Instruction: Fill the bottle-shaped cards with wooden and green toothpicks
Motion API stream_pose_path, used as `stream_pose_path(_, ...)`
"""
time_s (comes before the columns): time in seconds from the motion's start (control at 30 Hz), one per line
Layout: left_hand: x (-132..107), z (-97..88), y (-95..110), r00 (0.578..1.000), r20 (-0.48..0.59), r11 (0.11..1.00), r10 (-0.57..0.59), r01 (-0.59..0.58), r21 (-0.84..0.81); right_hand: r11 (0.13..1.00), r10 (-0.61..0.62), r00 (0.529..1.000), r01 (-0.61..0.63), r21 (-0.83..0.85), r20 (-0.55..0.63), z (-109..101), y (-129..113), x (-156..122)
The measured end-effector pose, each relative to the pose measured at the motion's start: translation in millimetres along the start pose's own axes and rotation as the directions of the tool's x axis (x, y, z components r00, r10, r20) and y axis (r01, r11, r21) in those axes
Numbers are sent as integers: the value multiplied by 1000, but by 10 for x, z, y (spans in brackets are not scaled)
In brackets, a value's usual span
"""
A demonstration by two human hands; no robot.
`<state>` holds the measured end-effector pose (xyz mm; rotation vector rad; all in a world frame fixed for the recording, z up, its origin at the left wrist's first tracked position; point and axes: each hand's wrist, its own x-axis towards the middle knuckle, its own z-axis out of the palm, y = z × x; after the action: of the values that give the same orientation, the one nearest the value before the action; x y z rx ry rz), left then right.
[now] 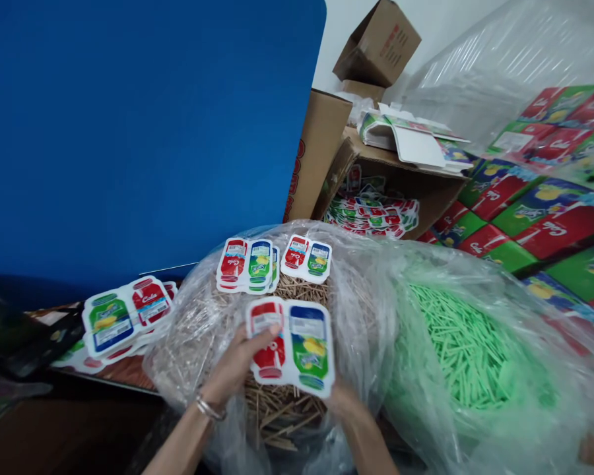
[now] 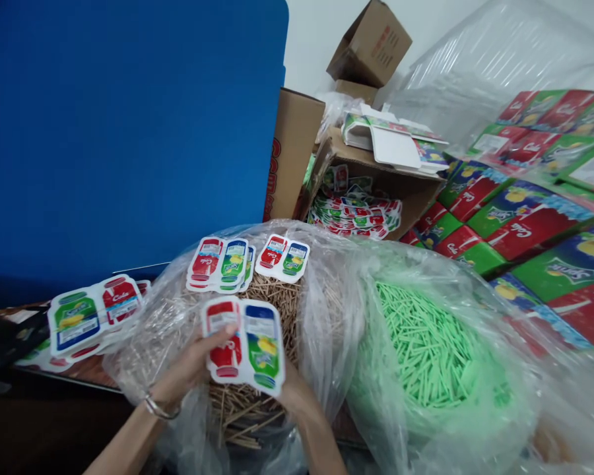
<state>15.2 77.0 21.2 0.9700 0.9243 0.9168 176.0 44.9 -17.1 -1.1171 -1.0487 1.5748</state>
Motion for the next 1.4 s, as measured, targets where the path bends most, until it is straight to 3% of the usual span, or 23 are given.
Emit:
stream_pose_path(0.1, -85, -151, 21, 979, -166, 952, -116, 62, -301, 999, 45, 999, -45, -17, -2, -34, -132, 51)
stream_pose_path(0.33, -428, -444, -149, 929, -241, 930, -281, 201, -307, 941, 96, 985, -43, -334, 144, -30, -185, 10)
stream_pose_path(0.4, -533, -500, -171, 937, -148, 941, -318, 292, -170, 929, 94, 986, -38, -368, 136, -26, -159, -1)
stream_pose_path(0.47, -610, -491, -185, 938, 59, 938, -342, 337, 84, 945, 89, 991, -53, -323, 97, -27, -136, 6)
stream_pose_path(0.53, -643, -402, -214, 898, 291, 911, -329, 221, 348, 977, 92, 995, -83, -194, 41, -25, -122, 18)
stream_pose_path(0.6, -634, -257, -264, 844, 448, 867, -293, 38, 496, 992, 122, 992, -122, 14, -14, -11, -117, 21)
stream_pose_path(0.73, -546, 14, -368, 850, 490, 766, -195, -180, 617, 915, 216, 976, -199, 350, -9, 78, -99, -24)
stream_pose_path(0.8, -490, 70, -398, 863, 475, 759, -175, -189, 623, 884, 234, 972, -221, 411, 19, 150, -59, -64)
stream_pose_path(0.9, -434, 54, -432, 887, 418, 826, -196, -80, 559, 855, 235, 970, -239, 460, 68, 244, 31, -114)
stream_pose_path(1.0, -453, -14, -474, 892, 390, 863, -231, 3, 505, 883, 154, 987, -159, 441, 47, 254, 84, -144)
stream_pose_path(1.1, -524, -90, -516, 891, 309, 872, -333, 165, 461, 987, -18, 1000, 19, 159, -7, 167, 64, -171)
stream_pose_path(1.2, -580, -171, -538, 917, 99, 884, -387, 338, 322, 961, -182, 983, 177, -215, -4, 40, 23, -206)
stream_pose_path(1.33, -602, -238, -496, 942, -125, 946, -311, 319, 51, 877, -273, 962, 239, -417, -23, -84, 25, -258)
stream_pose_path(1.4, -602, -237, -455, 935, -220, 959, -279, 284, -11, 850, -307, 951, 262, -458, -25, -113, 54, -286)
